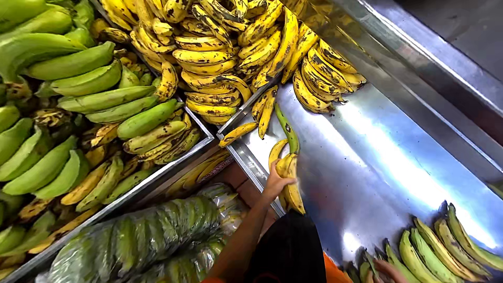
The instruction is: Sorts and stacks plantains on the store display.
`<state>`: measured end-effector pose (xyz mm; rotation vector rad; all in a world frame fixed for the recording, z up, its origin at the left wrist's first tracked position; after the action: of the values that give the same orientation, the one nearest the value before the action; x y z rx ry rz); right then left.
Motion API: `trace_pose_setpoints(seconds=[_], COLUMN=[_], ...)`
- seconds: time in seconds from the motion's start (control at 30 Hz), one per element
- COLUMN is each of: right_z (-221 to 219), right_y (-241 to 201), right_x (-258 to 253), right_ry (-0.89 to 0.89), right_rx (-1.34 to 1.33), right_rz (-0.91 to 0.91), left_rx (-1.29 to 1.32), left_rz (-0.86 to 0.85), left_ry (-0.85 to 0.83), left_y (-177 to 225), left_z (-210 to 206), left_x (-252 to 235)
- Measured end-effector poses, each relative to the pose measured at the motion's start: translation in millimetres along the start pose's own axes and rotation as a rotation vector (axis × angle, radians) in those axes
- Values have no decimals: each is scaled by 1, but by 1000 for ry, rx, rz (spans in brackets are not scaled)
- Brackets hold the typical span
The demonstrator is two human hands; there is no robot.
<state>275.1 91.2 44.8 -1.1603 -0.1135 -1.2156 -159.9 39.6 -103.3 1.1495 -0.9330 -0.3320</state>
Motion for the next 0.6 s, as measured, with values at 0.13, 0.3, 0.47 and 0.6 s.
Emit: trace_pose_setpoints(seconds=[0.13, 0.3, 0.47, 0.6], right_z=[-10, 15, 43, 38], right_y=[-50, -42, -4, 28], right_x=[-67, -89, -34, 33], right_ry=[-155, -311, -169, 109], right_rx=[-526, -1117, -1190, -1129], right_rz=[47, -3, 64, -37], left_rx=[186, 68, -494, -523], left_rz=[-103, -228, 231, 355], left_ry=[-561, -356, 252, 218], left_y=[77, 108, -2, -63], left_z=[-104, -92, 25, 30], left_x=[65, 28, -72, -75])
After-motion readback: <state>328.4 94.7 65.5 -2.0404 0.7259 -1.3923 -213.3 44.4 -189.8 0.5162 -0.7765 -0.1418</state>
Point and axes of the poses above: each hand's wrist, its own x-axis away from the middle knuckle, its own z-axis out of the back of the hand, y = z × x, the point moved 4 cm from there along -x, towards the middle knuckle, and after that the axes turned 10 degrees about -z, right-handed, at the moved point
